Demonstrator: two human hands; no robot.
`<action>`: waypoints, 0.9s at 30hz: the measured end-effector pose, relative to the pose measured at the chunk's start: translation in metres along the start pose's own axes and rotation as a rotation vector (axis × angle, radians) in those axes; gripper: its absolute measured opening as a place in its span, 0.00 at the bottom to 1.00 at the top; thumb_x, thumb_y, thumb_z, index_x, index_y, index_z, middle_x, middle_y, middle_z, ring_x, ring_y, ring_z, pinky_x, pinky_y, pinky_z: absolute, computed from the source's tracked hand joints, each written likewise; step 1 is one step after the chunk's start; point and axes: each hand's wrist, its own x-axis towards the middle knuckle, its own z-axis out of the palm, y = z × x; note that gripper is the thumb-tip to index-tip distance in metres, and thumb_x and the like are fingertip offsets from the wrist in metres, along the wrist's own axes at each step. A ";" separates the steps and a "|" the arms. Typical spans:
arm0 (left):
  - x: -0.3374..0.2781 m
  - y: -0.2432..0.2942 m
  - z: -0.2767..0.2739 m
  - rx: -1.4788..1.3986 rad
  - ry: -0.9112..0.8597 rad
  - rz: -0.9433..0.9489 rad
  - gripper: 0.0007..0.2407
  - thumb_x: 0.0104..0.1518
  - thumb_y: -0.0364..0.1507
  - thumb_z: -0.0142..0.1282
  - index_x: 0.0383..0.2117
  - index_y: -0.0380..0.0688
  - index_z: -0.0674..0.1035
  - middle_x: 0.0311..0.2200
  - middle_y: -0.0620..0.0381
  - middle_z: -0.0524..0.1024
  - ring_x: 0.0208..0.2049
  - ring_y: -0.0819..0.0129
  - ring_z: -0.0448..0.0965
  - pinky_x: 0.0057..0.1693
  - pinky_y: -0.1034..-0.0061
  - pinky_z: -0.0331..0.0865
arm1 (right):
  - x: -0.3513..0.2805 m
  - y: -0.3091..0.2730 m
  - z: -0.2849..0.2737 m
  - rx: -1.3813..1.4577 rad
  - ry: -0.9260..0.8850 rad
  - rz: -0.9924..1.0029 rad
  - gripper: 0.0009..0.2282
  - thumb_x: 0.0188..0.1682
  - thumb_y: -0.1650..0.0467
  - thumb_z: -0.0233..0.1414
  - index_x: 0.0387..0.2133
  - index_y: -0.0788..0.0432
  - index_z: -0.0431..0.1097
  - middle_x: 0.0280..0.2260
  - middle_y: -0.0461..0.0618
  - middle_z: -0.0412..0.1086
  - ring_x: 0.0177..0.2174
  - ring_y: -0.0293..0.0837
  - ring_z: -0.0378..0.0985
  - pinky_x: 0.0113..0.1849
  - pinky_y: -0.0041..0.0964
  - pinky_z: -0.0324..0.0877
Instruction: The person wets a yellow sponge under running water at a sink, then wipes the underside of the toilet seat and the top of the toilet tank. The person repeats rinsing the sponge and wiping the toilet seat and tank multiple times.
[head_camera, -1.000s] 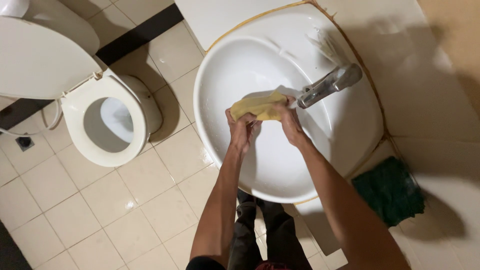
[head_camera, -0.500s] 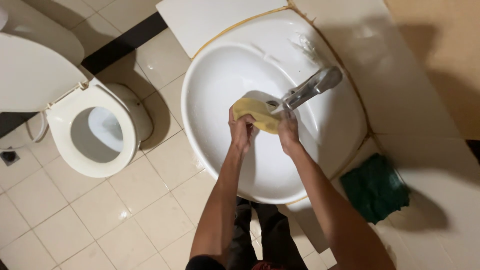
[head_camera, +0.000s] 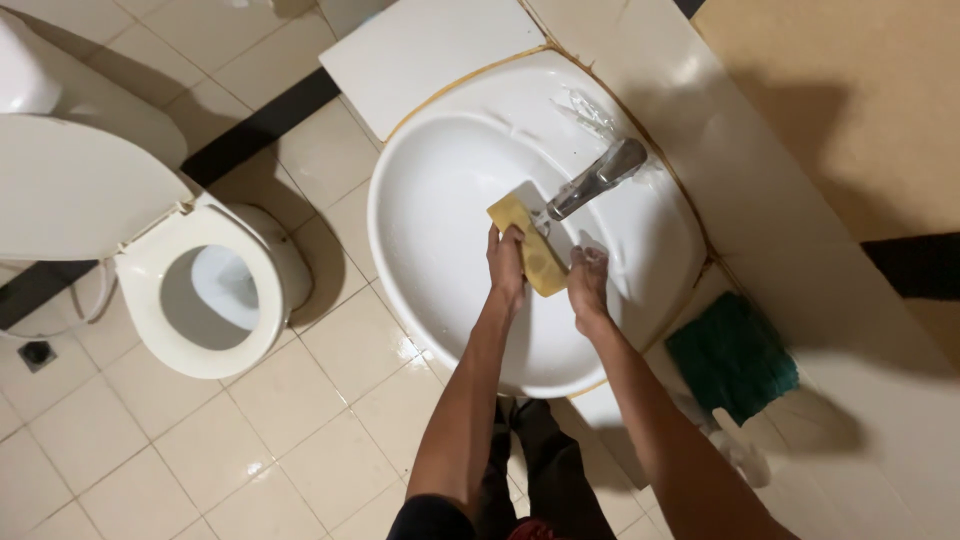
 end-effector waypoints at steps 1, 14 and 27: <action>-0.020 0.020 0.003 0.004 -0.002 0.006 0.24 0.55 0.32 0.46 0.63 0.47 0.66 0.37 0.51 0.70 0.34 0.62 0.71 0.43 0.61 0.69 | -0.010 -0.011 -0.004 0.006 -0.002 -0.004 0.20 0.57 0.61 0.46 0.58 0.59 0.56 0.52 0.55 0.66 0.49 0.46 0.70 0.51 0.40 0.65; -0.082 0.085 -0.010 0.323 0.082 0.115 0.40 0.51 0.34 0.62 0.71 0.52 0.50 0.46 0.42 0.76 0.40 0.57 0.81 0.44 0.65 0.79 | -0.092 -0.163 -0.041 -0.613 0.124 -1.041 0.36 0.46 0.76 0.56 0.68 0.70 0.46 0.68 0.71 0.47 0.66 0.68 0.49 0.66 0.54 0.50; -0.106 0.103 0.017 0.190 0.062 0.141 0.42 0.48 0.32 0.61 0.70 0.47 0.48 0.45 0.39 0.76 0.38 0.54 0.81 0.40 0.62 0.80 | -0.099 -0.154 -0.054 -0.763 -0.179 -0.895 0.40 0.42 0.73 0.55 0.69 0.66 0.41 0.70 0.66 0.40 0.67 0.64 0.46 0.63 0.53 0.48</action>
